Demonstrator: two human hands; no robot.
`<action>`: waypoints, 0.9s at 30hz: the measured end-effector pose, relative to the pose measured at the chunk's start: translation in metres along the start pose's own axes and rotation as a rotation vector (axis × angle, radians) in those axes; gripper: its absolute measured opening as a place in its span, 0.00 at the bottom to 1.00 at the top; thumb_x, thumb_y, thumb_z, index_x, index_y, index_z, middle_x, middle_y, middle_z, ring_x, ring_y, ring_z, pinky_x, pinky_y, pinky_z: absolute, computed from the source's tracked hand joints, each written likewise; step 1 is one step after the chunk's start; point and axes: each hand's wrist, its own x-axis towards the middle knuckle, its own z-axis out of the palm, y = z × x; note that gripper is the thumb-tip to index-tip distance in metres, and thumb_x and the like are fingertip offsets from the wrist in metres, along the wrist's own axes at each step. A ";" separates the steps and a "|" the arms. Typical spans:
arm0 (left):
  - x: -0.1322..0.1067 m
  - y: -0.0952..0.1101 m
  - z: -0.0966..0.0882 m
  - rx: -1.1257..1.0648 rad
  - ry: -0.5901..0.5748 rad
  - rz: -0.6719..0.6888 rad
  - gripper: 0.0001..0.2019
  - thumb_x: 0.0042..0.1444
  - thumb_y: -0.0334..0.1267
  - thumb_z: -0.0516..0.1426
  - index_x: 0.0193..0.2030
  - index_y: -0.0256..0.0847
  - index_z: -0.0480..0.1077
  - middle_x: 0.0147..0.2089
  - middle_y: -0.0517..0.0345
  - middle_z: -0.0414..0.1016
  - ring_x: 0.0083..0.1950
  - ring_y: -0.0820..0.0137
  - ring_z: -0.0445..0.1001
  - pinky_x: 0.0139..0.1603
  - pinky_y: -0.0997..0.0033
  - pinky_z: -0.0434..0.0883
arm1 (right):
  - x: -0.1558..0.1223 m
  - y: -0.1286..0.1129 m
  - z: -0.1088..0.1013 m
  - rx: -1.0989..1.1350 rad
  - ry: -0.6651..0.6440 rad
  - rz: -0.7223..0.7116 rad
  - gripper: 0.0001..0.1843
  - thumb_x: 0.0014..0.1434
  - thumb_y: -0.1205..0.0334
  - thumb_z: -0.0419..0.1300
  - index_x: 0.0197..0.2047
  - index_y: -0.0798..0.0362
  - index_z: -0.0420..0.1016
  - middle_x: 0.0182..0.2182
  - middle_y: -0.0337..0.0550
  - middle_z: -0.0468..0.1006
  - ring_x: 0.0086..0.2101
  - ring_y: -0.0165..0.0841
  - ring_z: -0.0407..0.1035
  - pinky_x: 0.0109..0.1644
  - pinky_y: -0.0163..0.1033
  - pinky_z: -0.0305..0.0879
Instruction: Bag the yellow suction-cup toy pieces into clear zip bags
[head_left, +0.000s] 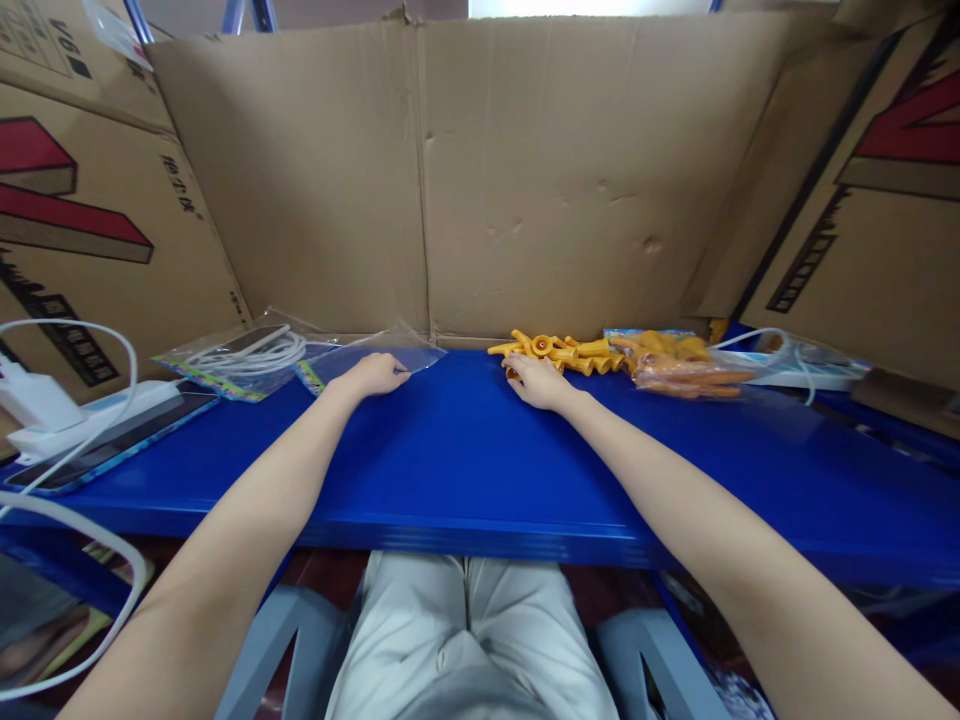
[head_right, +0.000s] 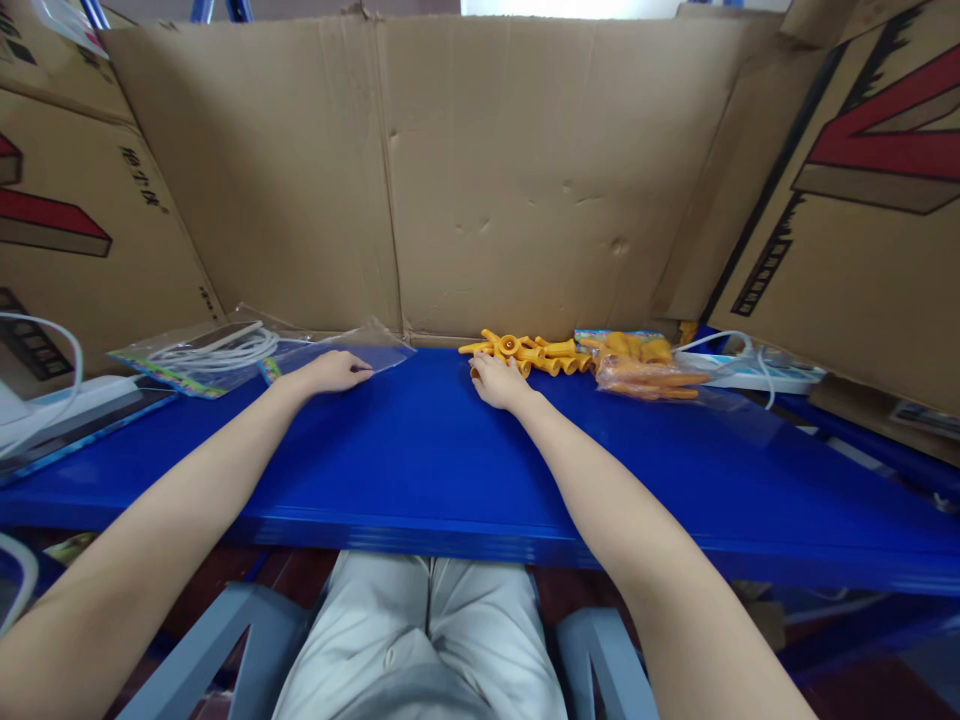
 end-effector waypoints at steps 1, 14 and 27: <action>-0.002 0.001 -0.003 -0.026 -0.007 0.026 0.18 0.55 0.47 0.51 0.38 0.42 0.80 0.42 0.52 0.82 0.44 0.59 0.78 0.42 0.68 0.68 | 0.000 0.000 0.000 -0.002 0.005 -0.001 0.22 0.65 0.65 0.49 0.61 0.54 0.65 0.64 0.55 0.63 0.64 0.47 0.55 0.64 0.66 0.50; -0.003 0.013 -0.010 -0.168 0.027 -0.074 0.19 0.57 0.49 0.52 0.30 0.41 0.80 0.27 0.55 0.81 0.31 0.66 0.77 0.35 0.71 0.67 | 0.003 -0.004 0.003 -0.010 0.123 -0.097 0.18 0.58 0.74 0.47 0.46 0.57 0.73 0.45 0.52 0.75 0.48 0.41 0.68 0.66 0.57 0.46; -0.013 0.023 -0.008 0.208 0.129 -0.416 0.19 0.58 0.45 0.53 0.46 0.36 0.79 0.52 0.38 0.78 0.53 0.49 0.75 0.50 0.58 0.72 | 0.006 0.001 0.004 -0.048 0.038 -0.044 0.22 0.61 0.69 0.50 0.57 0.56 0.70 0.53 0.54 0.74 0.56 0.45 0.64 0.64 0.55 0.51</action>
